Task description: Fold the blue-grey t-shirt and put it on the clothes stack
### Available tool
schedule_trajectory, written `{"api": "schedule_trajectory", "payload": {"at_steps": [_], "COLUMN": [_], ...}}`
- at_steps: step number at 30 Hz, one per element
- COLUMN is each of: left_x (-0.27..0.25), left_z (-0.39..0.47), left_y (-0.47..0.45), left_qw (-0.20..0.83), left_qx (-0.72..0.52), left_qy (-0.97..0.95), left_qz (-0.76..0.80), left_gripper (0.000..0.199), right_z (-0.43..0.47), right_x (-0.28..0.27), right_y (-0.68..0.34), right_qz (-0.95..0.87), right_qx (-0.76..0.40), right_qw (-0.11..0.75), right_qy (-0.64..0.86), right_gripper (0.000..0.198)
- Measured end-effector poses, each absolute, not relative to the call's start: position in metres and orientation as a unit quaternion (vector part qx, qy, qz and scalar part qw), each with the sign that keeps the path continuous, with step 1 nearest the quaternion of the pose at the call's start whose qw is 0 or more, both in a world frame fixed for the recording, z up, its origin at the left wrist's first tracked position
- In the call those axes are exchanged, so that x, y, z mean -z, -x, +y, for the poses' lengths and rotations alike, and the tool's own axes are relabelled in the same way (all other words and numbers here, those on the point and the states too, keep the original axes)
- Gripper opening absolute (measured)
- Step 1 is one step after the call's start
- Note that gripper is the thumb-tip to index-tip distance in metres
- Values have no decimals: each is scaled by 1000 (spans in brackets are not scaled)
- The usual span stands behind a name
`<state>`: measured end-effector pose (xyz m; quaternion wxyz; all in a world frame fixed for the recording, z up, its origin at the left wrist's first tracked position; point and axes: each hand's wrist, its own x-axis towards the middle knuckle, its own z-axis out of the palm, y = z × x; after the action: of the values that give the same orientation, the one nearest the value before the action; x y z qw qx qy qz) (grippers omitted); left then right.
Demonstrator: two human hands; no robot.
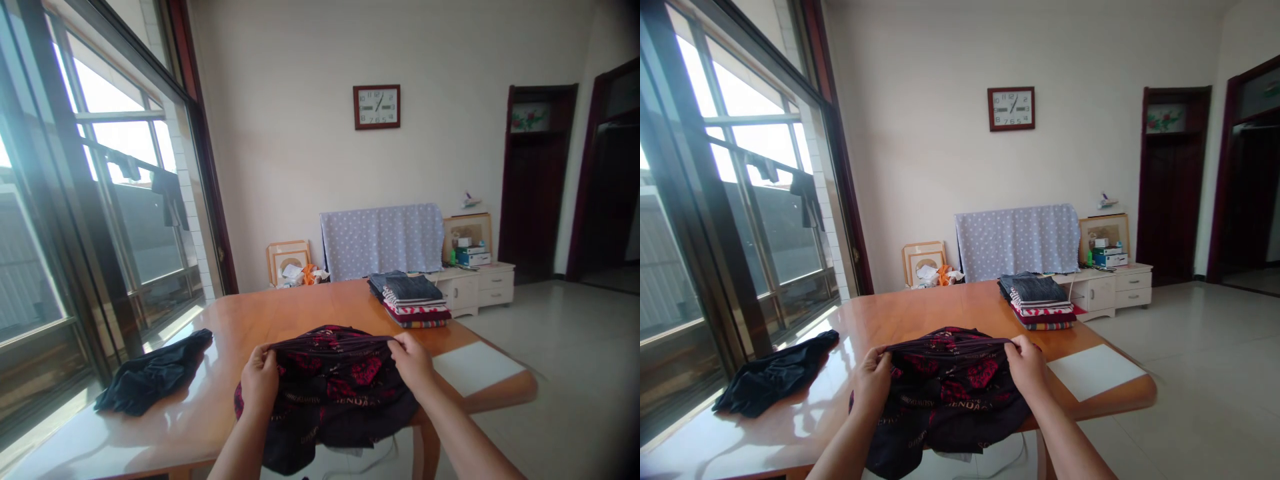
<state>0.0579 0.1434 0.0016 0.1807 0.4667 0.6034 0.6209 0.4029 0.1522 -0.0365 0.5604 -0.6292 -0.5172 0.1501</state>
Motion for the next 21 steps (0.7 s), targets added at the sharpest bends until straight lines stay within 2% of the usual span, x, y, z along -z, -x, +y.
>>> {"api": "schedule_trajectory", "payload": {"at_steps": [7, 13, 18, 21], "left_x": [-19, -21, -9, 3], "left_z": [152, 157, 152, 146], "left_y": [-6, 32, 46, 49], "left_qw": [170, 162, 189, 209], "left_qx": [-696, -709, -723, -670], "left_qy": [-350, -285, -234, -276], "left_qz": [603, 624, 622, 657], "left_gripper": [31, 37, 37, 33], "right_z": [169, 177, 173, 167], "right_x": [35, 42, 61, 76], "right_y": [-454, -485, -498, -504], "right_qz": [-341, -256, -241, -273], "right_qx": [-192, -203, -213, -176], "right_qw": [695, 764, 761, 699], "right_qy": [603, 557, 564, 637], "right_gripper": [38, 39, 41, 39]}}
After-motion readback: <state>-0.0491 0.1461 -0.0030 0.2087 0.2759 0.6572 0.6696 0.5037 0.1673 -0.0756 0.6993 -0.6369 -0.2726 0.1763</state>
